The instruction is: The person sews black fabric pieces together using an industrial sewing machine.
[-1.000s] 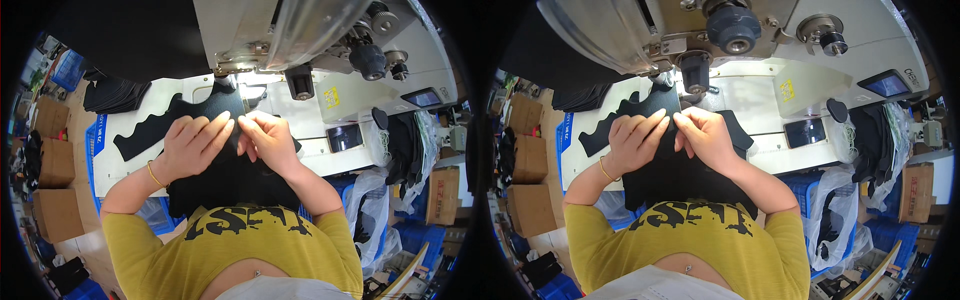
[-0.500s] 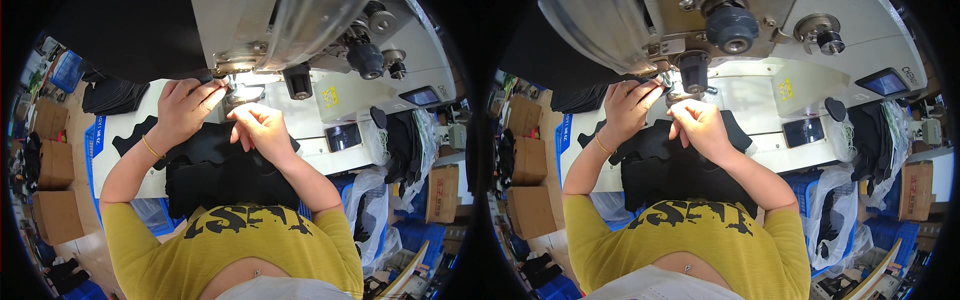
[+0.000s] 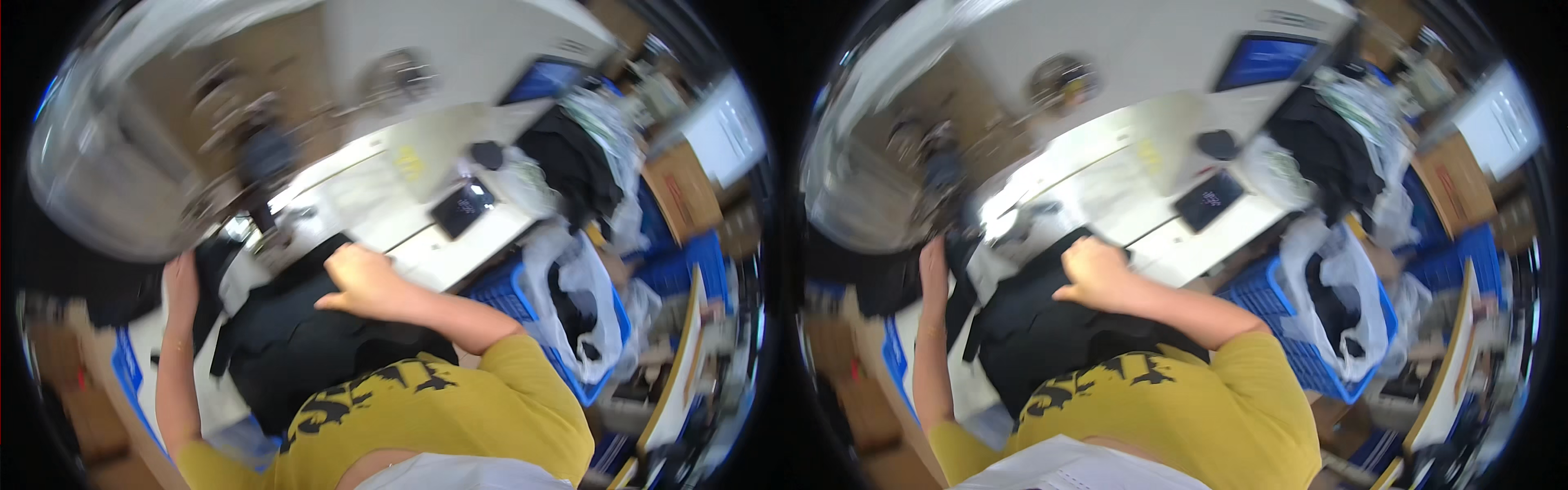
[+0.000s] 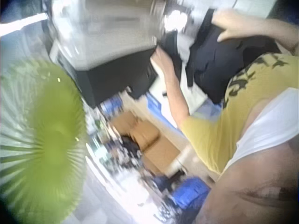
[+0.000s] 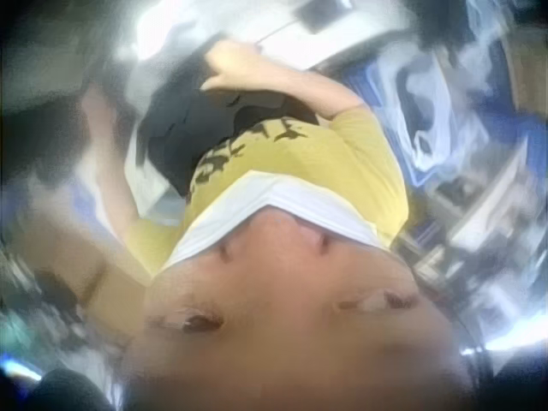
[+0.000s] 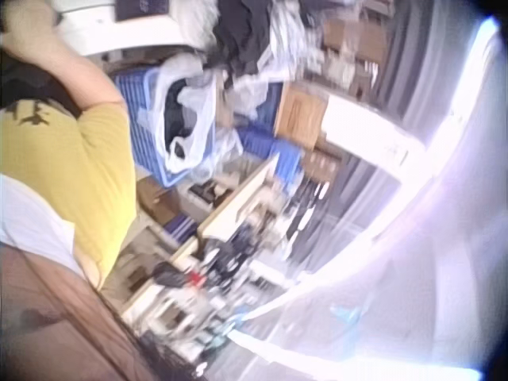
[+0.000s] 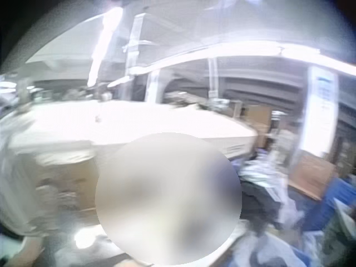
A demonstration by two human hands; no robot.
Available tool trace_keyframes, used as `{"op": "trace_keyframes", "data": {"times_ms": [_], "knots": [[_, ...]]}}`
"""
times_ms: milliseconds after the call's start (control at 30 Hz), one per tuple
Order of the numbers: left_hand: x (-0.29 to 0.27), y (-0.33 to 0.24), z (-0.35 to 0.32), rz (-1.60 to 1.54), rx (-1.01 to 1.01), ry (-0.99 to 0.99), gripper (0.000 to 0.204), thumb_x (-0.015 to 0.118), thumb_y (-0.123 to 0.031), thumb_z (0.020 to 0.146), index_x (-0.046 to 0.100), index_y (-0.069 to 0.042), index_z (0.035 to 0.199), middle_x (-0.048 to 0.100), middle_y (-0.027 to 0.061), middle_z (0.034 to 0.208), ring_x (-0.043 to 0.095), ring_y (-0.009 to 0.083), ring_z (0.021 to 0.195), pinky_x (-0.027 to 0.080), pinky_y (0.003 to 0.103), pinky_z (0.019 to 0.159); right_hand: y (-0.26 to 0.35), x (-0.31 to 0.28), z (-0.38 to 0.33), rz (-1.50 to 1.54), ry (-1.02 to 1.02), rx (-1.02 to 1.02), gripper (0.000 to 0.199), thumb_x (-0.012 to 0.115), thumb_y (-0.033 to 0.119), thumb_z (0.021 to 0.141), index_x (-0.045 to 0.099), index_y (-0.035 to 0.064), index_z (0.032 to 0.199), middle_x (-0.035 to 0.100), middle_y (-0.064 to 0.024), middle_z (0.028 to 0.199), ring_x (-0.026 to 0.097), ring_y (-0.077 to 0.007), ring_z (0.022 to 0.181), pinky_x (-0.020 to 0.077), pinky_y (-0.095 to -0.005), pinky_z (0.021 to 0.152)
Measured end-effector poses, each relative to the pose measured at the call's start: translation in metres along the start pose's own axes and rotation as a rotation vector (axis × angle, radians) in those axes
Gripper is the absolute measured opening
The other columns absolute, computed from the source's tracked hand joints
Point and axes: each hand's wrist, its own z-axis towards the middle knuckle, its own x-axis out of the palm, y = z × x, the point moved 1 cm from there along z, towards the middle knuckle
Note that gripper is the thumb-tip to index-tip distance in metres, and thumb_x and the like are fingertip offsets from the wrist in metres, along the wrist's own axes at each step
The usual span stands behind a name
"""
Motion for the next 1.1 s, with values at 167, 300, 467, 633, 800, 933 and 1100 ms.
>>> {"op": "trace_keyframes", "data": {"times_ms": [167,300,467,633,800,933,1100], "knots": [[0.009,-0.042,0.012,0.016,-0.021,-0.077,0.038,0.051,-0.026,0.099,0.062,0.011,0.097,0.058,0.0041,0.075,0.047,0.0105,0.074,0.042,0.029,0.070,-0.001,0.012,-0.002,0.055,-0.109,0.057,0.051,0.074,0.043,0.077,0.056,-0.0019,0.091,0.061,-0.0180,0.091,0.062,-0.0335,0.092,0.0507,-0.0421,0.078],[-0.001,-0.056,0.001,0.019,-0.057,-0.096,0.031,0.057,-0.015,0.096,0.063,0.011,0.112,0.070,0.0053,0.088,0.054,0.0075,0.079,0.047,0.027,0.074,-0.007,0.006,-0.007,0.193,-0.009,0.088,0.046,0.075,0.034,0.078,0.054,-0.0019,0.097,0.062,-0.0174,0.092,0.062,-0.0360,0.090,0.0501,-0.0440,0.077],[-0.037,-0.019,-0.021,0.593,-0.171,-0.021,0.040,0.065,-0.026,0.091,0.056,0.007,0.071,0.053,0.0156,0.058,0.054,0.0241,0.055,0.041,0.036,0.055,-0.010,0.008,0.000,0.388,-0.169,-0.005,0.040,0.074,0.018,0.079,0.055,0.0005,0.109,0.060,-0.0131,0.093,0.062,-0.0324,0.086,0.0504,-0.0406,0.075],[-0.027,-0.070,-0.057,0.644,0.312,-0.163,0.023,0.050,-0.010,0.097,0.062,0.005,0.109,0.063,0.0153,0.111,0.060,0.0321,0.101,0.045,0.038,0.089,0.020,-0.031,-0.005,0.506,-0.509,-0.600,0.035,0.069,0.009,0.082,0.057,0.0066,0.115,0.056,-0.0103,0.090,0.060,-0.0288,0.081,0.0504,-0.0367,0.069],[0.019,-0.169,-0.060,-0.069,0.230,0.264,0.018,0.063,-0.008,0.089,0.065,0.001,0.104,0.068,0.0130,0.097,0.067,0.0246,0.090,0.050,0.032,0.081,0.047,-0.017,0.005,0.601,-0.572,-0.345,0.029,0.066,0.011,0.087,0.060,0.0067,0.115,0.062,-0.0110,0.097,0.062,-0.0270,0.077,0.0510,-0.0345,0.066],[0.010,-0.160,-0.031,-0.160,0.025,0.380,0.019,0.068,-0.014,0.083,0.067,0.003,0.091,0.070,0.0078,0.082,0.063,0.0107,0.076,0.048,0.026,0.073,0.042,-0.027,-0.001,1.067,-0.026,0.173,0.020,0.066,0.014,0.090,0.067,0.0002,0.104,0.062,-0.0018,0.067,0.058,-0.0073,0.056,0.0479,-0.0224,0.051],[0.009,-0.141,-0.020,-0.310,-0.142,0.365,0.013,0.070,-0.009,0.082,0.069,0.002,0.088,0.068,0.0015,0.084,0.059,0.0057,0.078,0.046,0.021,0.071,0.049,-0.031,0.014,1.226,0.079,0.245,0.018,0.063,0.017,0.092,0.067,-0.0003,0.096,0.060,-0.0003,0.061,0.052,-0.0045,0.044,0.0407,-0.0194,0.040]]}}
